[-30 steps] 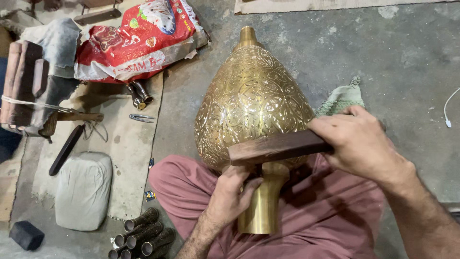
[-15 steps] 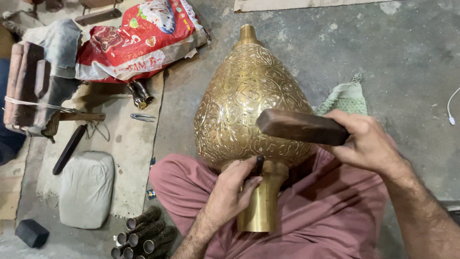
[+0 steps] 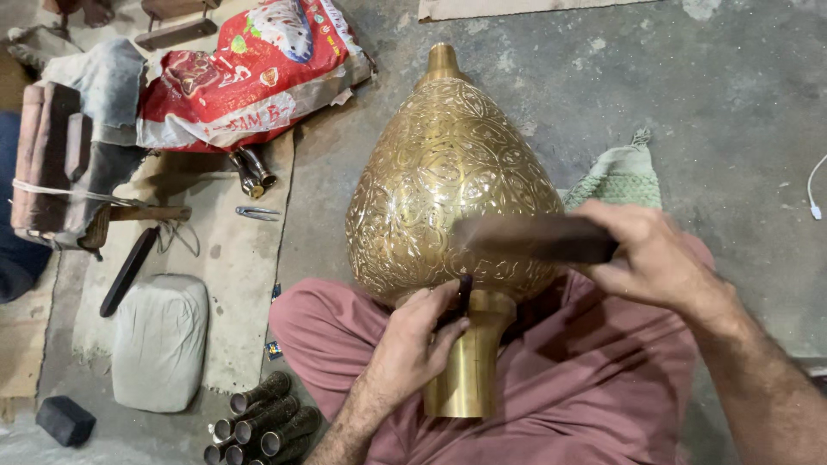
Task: The person sits cross-legged on the floor holding a large engraved brass vessel on their lap. They hold a steel punch against the vessel's surface with one hand and repeatedly strike it with a wooden mallet held in the other hand, working the engraved pattern and rotating the vessel to reach different areas.
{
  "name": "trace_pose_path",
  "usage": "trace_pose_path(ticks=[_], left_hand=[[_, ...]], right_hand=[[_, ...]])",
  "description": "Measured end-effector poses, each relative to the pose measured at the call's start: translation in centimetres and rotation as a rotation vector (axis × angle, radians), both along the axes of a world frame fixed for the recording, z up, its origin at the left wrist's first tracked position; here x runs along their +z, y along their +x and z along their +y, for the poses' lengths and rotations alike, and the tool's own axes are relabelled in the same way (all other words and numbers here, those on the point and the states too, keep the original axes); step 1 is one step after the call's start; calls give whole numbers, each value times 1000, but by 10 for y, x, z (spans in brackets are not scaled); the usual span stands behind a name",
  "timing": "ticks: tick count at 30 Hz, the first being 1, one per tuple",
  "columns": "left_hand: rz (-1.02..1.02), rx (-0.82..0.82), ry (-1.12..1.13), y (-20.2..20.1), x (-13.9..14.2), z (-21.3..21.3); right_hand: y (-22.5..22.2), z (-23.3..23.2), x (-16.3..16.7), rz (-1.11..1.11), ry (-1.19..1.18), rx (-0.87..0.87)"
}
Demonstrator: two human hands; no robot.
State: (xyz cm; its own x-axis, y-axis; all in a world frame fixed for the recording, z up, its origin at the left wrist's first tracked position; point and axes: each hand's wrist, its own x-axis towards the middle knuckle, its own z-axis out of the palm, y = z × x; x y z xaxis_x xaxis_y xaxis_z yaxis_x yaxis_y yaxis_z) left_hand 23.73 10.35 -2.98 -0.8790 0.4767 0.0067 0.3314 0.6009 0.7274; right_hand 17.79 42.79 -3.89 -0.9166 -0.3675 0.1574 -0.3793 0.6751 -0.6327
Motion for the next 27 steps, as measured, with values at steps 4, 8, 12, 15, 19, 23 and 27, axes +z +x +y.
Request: trace_pose_path(ticks=[4,8,12,15,19,23,27], left_hand=[[38,-78,-1,-2,4,0],[15,-20,19,0,10,5],[92,-7,60,2,15,9],[53,23,67,3,14,11],[43,17,15,4,11,10],[41,48,23,5,8,11],[19,64,7,6,8,13]], right_hand=[[3,-1,-3,-18,9,-3],[2,-1,-17,-348,-454,20],[4,7,-29,-68,110,54],[2,9,-33,-204,-169,49],[1,4,-29,-32,-111,90],[2,-3,-18,-388,-122,-69],[2,-5,-10,-178,-65,35]])
